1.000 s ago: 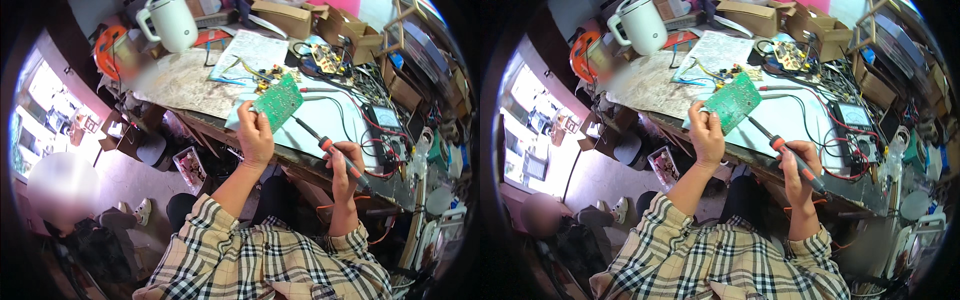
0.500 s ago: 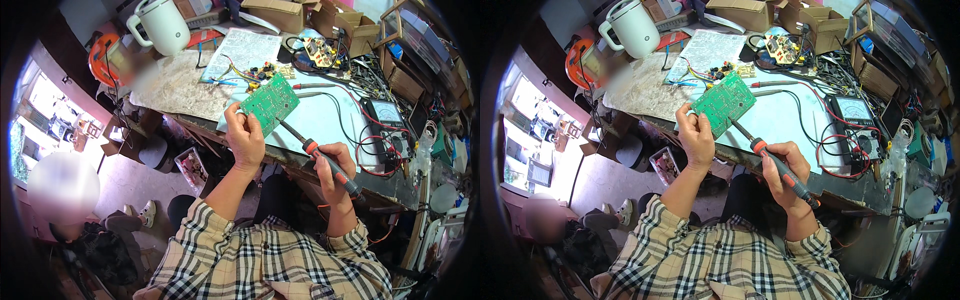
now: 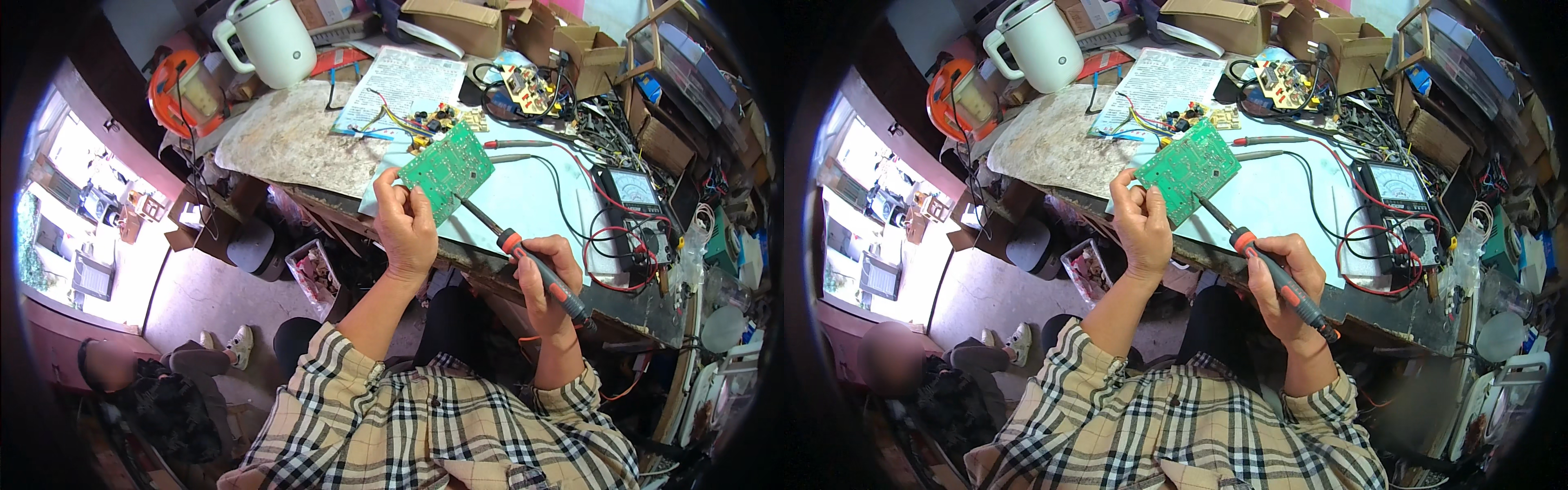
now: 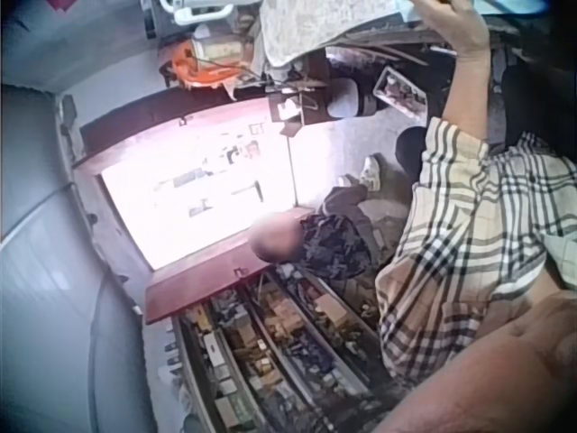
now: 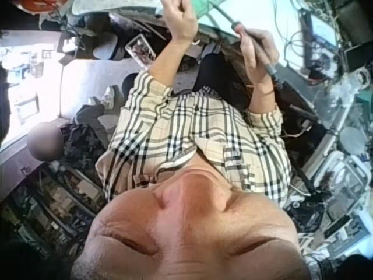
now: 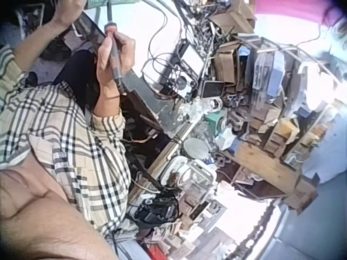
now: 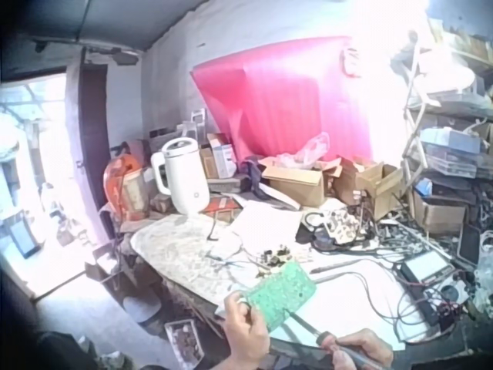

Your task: The person uses a soldering iron to apply heat to various points on a green circuit board held in the left hand. The person repeatedly touches the iron to different solder joints while occasionally repositioning the board. A second person is visible sitting nearby but does not participate in the task.

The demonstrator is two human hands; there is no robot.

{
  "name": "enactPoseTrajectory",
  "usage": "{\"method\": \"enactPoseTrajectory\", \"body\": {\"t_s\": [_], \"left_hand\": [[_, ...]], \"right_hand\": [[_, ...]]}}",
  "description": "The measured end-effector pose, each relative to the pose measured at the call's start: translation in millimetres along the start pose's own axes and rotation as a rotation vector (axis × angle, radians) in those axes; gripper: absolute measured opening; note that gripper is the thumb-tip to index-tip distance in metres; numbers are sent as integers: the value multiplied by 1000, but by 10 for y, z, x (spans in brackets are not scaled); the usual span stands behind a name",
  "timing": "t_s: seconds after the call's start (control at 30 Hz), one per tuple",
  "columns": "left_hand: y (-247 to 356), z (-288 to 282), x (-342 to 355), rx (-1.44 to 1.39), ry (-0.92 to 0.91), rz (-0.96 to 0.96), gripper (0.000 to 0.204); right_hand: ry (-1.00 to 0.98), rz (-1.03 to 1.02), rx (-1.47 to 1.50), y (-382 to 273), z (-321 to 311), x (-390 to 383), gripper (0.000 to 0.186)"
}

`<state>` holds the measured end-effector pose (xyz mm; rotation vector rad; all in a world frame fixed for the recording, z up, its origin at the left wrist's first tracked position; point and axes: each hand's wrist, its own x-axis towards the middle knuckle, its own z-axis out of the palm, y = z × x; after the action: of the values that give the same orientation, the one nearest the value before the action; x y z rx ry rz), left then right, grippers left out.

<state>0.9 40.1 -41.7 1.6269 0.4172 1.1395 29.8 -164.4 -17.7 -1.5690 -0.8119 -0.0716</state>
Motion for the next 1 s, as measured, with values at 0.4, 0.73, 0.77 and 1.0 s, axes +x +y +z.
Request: {"method": "enactPoseTrajectory", "body": {"t_s": [0.4, 0.73, 0.77, 1.0], "left_hand": [[-108, 19, -4, -92, -12, 54, 29], [-92, 1, -1, -74, -34, 42, 29], [-89, 2, 2, -82, -30, 46, 29], [-72, 8, 8, -40, -45, 26, 30]], "right_hand": [[61, -83, -23, -16, 59, 14, 14], [41, -118, -56, -19, 51, 19, 17], [33, -123, -53, -22, 54, 23, 18], [74, -178, -94, -8, 89, 37, 18]]}}
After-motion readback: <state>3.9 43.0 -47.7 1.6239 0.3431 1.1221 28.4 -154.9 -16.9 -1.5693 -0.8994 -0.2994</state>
